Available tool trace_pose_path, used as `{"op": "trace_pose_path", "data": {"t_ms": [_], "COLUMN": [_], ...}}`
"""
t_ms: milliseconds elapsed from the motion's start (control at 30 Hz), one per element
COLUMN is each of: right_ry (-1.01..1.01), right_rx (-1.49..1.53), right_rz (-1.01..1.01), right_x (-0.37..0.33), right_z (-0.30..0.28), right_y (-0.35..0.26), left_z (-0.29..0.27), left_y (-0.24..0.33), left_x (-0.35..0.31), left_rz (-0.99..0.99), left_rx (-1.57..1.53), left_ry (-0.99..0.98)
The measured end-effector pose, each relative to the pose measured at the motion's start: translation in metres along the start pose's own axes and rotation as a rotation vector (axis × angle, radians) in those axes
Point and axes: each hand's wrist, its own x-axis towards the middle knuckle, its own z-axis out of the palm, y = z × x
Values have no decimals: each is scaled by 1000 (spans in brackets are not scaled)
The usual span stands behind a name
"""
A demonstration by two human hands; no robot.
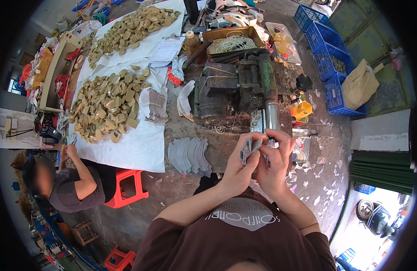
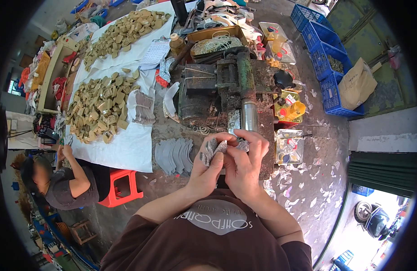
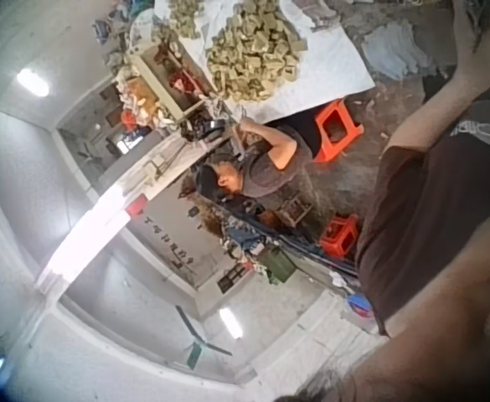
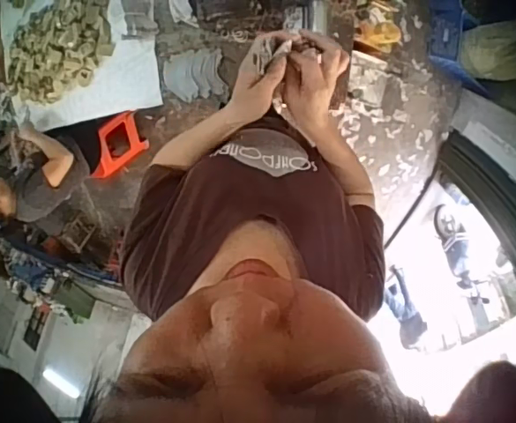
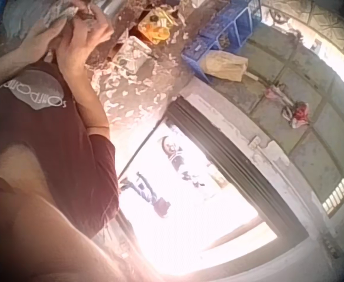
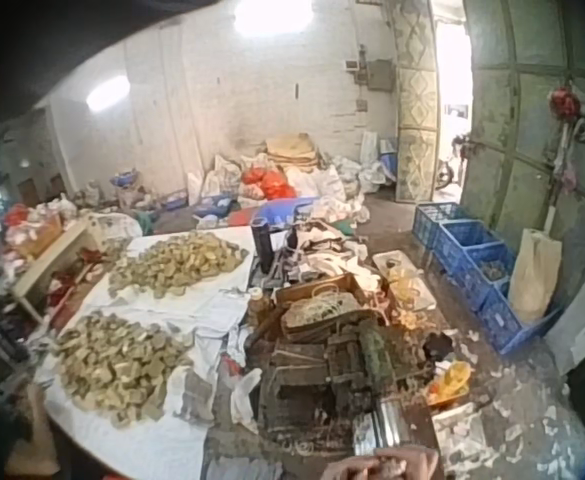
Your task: The person smooths the edges of small, curved shoe parts using a cylindrical metal tool on a workbench. They handle the parts one at a time, rubbing them against the tool, then stack them. Later, they bundle a stack of these parts with a rubber band and place the bundle on a table covered with similar items.
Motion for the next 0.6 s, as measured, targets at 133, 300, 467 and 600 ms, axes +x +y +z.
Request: {"op": "trace_pose_path", "data": {"t_ms": [133, 300, 467, 600], "right_ry": [-21, -198, -553, -595], "right_rx": [118, 51, -129, -62], "right_rz": [96, 439, 462, 337], "right_x": [5, 24, 13, 7], "right_z": [-14, -75, -90, -66], "right_y": [7, 47, 93, 74], "left_z": [6, -43, -32, -14], "left_y": [3, -21, -25, -27], "left_x": [3, 1, -7, -7], "left_rz": [-40, -59, 16, -77], "left_rx": [240, 605, 814, 869], "left_ry": [113, 93, -191, -279]}}
